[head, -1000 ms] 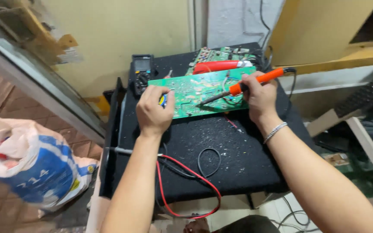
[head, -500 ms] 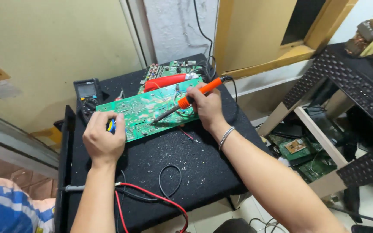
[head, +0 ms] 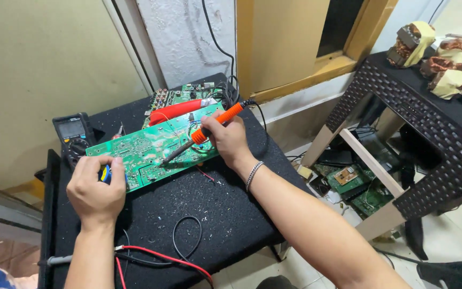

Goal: Soldering electronic components and wires onto a printed circuit board using a soldering iron and solder wire.

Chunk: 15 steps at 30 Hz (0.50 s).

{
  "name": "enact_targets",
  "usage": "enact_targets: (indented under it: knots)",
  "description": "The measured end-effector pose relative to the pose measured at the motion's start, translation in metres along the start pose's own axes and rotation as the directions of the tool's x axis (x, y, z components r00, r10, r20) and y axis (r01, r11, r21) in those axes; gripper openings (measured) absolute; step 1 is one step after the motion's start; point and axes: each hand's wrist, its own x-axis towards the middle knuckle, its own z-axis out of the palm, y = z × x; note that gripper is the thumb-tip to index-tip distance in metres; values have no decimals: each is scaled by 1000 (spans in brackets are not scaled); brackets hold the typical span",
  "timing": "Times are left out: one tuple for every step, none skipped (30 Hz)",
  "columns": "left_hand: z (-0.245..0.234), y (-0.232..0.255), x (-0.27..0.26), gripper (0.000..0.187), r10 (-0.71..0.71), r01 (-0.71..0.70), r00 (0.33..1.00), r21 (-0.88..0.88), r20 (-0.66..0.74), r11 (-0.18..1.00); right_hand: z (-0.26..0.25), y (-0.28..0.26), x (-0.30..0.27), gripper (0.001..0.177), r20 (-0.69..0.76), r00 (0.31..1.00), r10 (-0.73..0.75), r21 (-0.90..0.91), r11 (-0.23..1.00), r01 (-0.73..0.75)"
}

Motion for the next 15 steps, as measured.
enact_targets:
  knots:
    - [0,0,0,14,1,-1,1000,1,0,1000,1,-2,0,21,0,1000,0,1,1000,0]
    - [0,1,1,14,1,-1,1000,-2,1,1000,1,-4,-1,21,-2,1000,-2,-6,1000,2]
    - [-2,2,0,14,2,-2,1000,-4,6,1000,1,-5,-3,21,-5,1000,-1,-12,1000,1]
    - [-3,1,-1,14,2,-2,1000,-2,10,1000,1,-3,-4,21,-6,1000,3,-10,1000,-3]
    - [-1,0,-1,14,1,-1,1000,-5,7,1000,0,-3,-2,21,-7,1000,-1,-17,1000,1]
    - [0,-2,0,14,-1,1,1000,-9,5,1000,0,-2,0,21,-7,1000,-5,-24,1000,4]
    - [0,-2,0,14,-1,1,1000,-8,3,1000,-1,0,1,21,-5,1000,-6,-24,1000,6]
    - [0,-2,0,14,-3,3,1000,-8,5,1000,-1,2,1,22,-2,1000,-6,-19,1000,6]
    - [-1,-2,-1,15,-6,6,1000,-6,7,1000,-1,5,2,22,4,1000,-4,-14,1000,4]
    - [0,0,1,15,-7,7,1000,-4,5,1000,-1,3,4,22,7,1000,-4,-14,1000,4]
    - [0,0,1,15,-5,5,1000,-12,6,1000,0,4,4,21,-8,1000,-1,-17,1000,1]
    - [-1,1,1,15,-2,2,1000,-20,7,1000,1,5,4,20,-23,1000,2,-21,1000,-3]
    - [-1,2,1,15,-5,5,1000,-9,13,1000,-1,4,4,20,-18,1000,12,-15,1000,-12]
    - [-1,3,1,15,3,-2,1000,-20,13,1000,-2,4,2,20,-32,999,-2,-23,1000,1]
    - [-4,2,4,14,13,-13,1000,-23,8,1000,2,3,3,19,-40,999,-18,-25,1000,17]
